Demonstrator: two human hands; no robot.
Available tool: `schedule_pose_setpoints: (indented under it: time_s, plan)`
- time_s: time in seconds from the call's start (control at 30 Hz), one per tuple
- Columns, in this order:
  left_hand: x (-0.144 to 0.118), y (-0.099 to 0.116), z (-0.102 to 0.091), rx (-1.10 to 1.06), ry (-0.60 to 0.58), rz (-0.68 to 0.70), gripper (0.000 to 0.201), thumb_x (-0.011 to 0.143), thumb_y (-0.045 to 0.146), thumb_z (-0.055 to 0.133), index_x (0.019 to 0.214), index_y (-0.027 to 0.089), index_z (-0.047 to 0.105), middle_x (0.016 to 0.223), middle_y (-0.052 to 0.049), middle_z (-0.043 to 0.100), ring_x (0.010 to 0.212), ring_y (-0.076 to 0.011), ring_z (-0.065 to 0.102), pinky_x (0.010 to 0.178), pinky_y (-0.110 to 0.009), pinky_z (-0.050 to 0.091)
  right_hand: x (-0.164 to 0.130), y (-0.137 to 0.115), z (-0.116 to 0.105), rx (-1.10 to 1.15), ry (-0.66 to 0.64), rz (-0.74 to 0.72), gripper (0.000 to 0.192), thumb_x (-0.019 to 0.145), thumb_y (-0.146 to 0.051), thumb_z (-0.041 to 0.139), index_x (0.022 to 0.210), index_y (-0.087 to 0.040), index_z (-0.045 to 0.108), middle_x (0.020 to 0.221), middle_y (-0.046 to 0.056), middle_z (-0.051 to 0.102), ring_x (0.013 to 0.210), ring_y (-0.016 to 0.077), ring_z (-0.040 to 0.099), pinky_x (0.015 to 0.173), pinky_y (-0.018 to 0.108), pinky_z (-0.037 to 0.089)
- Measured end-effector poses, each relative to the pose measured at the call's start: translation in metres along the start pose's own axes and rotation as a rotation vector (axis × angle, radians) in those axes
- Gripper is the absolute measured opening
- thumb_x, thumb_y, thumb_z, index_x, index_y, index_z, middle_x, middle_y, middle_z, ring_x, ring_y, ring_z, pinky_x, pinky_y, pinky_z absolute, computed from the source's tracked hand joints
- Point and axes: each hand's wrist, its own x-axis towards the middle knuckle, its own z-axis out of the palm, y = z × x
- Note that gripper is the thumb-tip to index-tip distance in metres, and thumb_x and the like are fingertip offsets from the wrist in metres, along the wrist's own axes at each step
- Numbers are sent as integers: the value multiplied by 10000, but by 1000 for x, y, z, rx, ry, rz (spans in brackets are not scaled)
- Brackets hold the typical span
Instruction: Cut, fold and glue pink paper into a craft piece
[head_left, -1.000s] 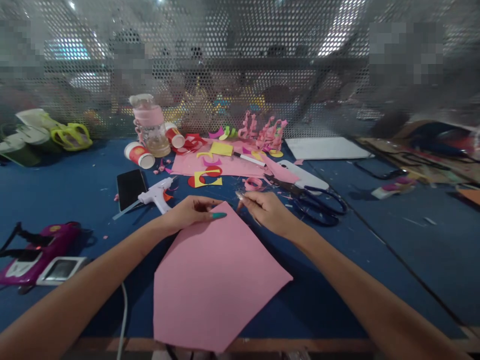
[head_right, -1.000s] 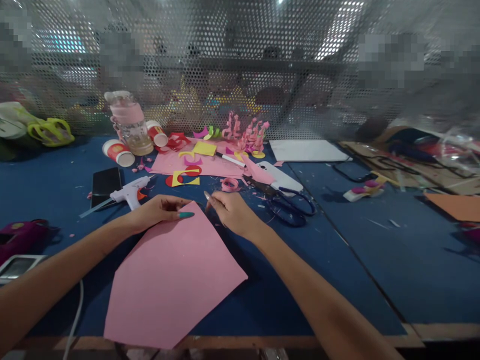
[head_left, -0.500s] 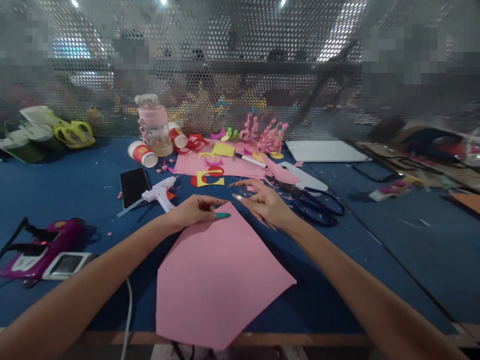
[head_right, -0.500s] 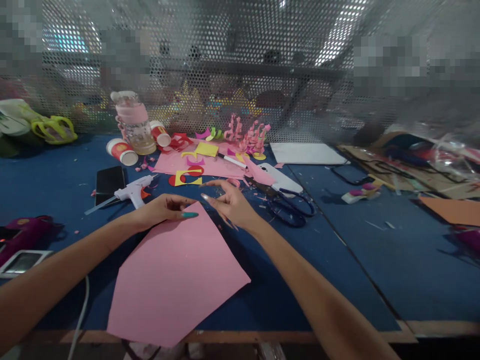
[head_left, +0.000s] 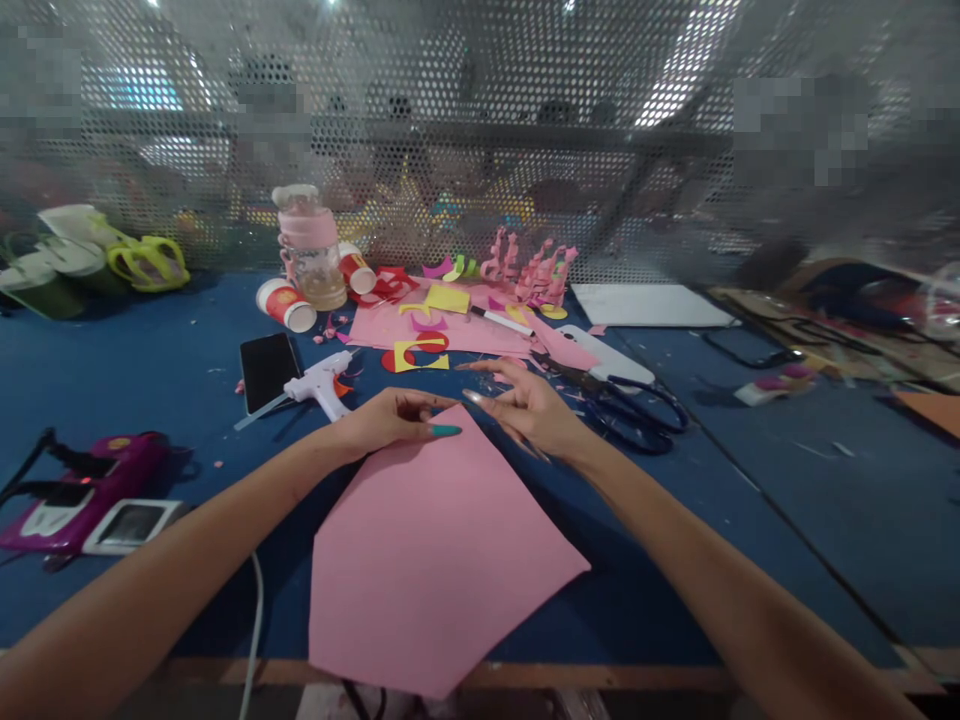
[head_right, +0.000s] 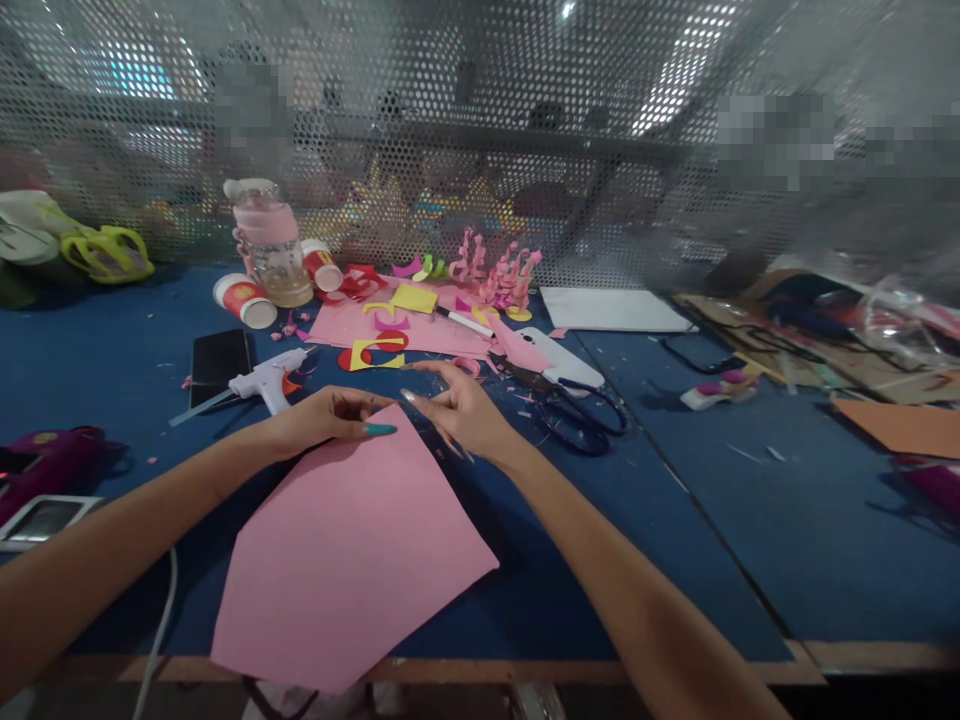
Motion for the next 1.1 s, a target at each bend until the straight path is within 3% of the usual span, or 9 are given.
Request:
schedule_pose_setpoints:
  time_s: [0.47,0.77,0.87,1.0,1.1]
  plan:
    - [-1,0,-1,-13,-14,18,417,572,220,694,979,146,641,563,67,417,508,-39,336,478,-185,288,0,1,1,-5,-1,-2,487,713,-367,602,1106,-131,434,306,-142,351,218,55,310,249,158,193]
    - [-1,5,1,-27,51,11,445,563,196,718,996,153,621,686,25,563,641,-74,481,634,-216,387,2,4,-3,2,-47,32,471,749,-334,548,1148,-130,403,309,-134,384,192,63,300,211,154,221]
    - [-1,4,-1,-107,111,-20,389,548,280,738,901,143,648,766,-13,622,694,-96,531,660,-219,404,3,7,-4,29,-61,30,446,758,-318,526,1146,-133,409,301,-135,383,191,60,288,212,150,231]
    - [-2,1,-1,-183,183,-113,398,597,475,668,790,127,667,671,-27,637,586,-99,541,531,-202,389,5,6,-3,74,-45,32,427,759,-330,498,1120,-114,424,293,-131,379,197,57,282,226,143,211]
    - [-2,-1,-1,-221,191,-125,401,588,497,666,746,129,671,671,-38,653,611,-125,575,537,-215,410,6,5,-3,107,-18,80,441,772,-385,441,1112,-104,433,323,-106,428,204,57,296,231,148,190]
